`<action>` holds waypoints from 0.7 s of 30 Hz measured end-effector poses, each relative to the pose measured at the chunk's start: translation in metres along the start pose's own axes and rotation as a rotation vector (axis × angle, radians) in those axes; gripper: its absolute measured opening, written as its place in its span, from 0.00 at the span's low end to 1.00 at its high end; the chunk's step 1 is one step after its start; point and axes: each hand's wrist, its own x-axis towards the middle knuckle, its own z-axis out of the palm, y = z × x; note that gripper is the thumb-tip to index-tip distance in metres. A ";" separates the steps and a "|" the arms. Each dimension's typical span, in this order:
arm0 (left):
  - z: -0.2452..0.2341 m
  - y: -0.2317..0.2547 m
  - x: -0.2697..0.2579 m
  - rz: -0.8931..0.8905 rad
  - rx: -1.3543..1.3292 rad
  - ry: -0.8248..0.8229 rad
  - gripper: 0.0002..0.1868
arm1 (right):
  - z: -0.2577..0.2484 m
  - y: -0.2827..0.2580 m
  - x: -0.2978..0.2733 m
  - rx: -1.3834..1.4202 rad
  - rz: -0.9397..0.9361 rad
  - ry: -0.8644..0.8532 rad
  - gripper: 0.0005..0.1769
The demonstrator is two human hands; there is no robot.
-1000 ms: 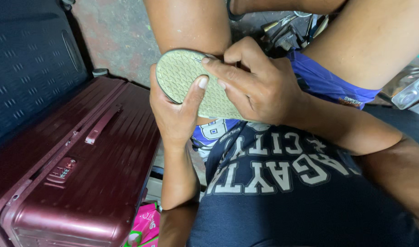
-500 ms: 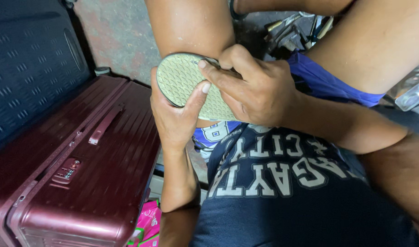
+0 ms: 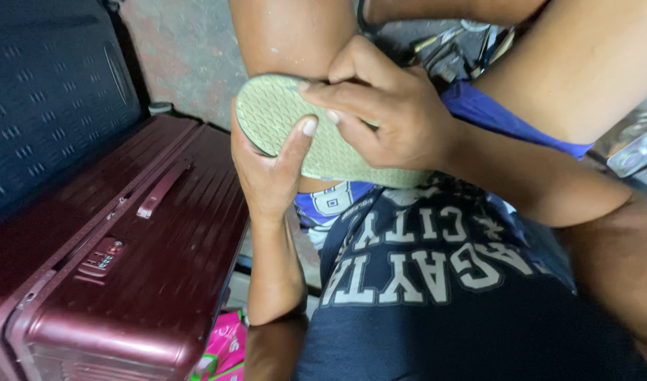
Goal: The person holds a white and blue sneaker and uses a small metal tool to scrape and clean the sole. The person repeatedly works along the edge where the sole meets the upper, removing debris and residue.
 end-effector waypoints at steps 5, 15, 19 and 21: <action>0.004 -0.004 -0.008 -0.007 -0.022 0.000 0.22 | -0.014 -0.006 -0.013 0.111 0.074 -0.019 0.15; 0.005 0.000 -0.007 -0.006 0.024 0.007 0.21 | -0.007 -0.020 -0.019 -0.092 0.058 0.031 0.21; 0.005 0.000 -0.007 -0.008 0.049 0.014 0.21 | -0.006 -0.020 -0.017 -0.110 0.056 0.023 0.22; 0.005 0.000 -0.007 -0.008 0.056 0.015 0.21 | -0.005 -0.022 -0.015 -0.134 0.056 0.003 0.22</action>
